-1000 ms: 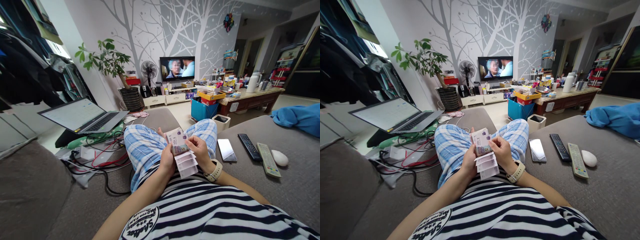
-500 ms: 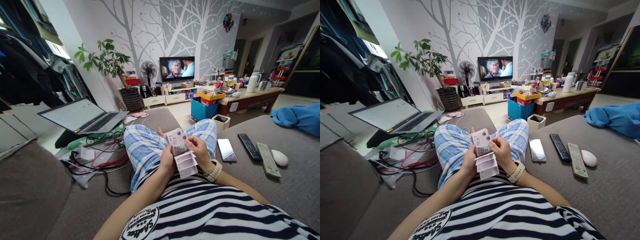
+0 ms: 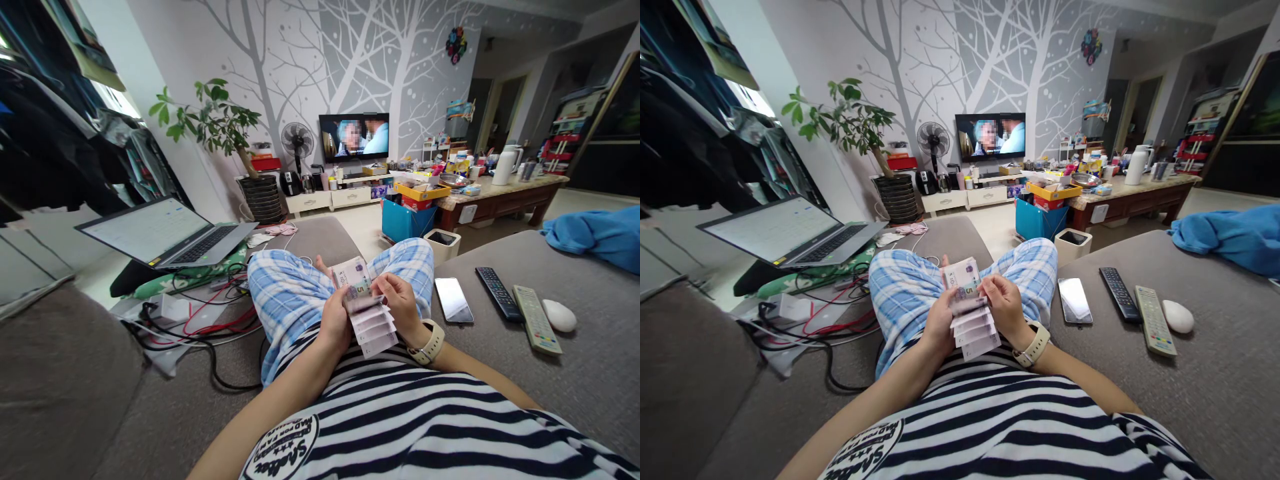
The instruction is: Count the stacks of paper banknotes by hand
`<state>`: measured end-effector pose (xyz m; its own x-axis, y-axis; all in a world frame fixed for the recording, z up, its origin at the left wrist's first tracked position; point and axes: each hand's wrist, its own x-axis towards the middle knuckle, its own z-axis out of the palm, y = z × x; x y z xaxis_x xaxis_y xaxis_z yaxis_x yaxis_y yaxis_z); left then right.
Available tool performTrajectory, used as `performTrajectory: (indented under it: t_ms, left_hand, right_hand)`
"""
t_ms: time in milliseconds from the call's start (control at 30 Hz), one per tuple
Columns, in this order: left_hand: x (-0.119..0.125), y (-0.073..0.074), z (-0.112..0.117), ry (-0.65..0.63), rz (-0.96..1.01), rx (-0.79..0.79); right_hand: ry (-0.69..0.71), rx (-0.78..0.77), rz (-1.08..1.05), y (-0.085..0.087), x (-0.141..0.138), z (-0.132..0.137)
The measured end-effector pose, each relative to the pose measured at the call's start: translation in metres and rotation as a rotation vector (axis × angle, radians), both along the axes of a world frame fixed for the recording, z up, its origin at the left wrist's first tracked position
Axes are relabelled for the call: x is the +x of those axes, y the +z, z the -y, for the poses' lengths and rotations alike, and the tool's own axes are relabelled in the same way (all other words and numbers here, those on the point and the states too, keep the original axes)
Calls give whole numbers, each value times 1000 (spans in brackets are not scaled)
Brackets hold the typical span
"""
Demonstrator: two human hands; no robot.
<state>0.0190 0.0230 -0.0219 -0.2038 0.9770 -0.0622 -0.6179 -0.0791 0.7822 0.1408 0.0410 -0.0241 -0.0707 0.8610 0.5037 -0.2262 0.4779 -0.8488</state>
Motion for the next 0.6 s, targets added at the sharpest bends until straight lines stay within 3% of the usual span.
performTrajectory:
  t_ms: [333, 600]
  left_hand:
    - [-3, -5, -2, -29, -17, -12]
    - [-1, 3, 3, -9, -53, -34]
  right_hand:
    - [-60, -71, 14, -5, 0, -8]
    - [-68, -68, 84, -7, 0, -12]
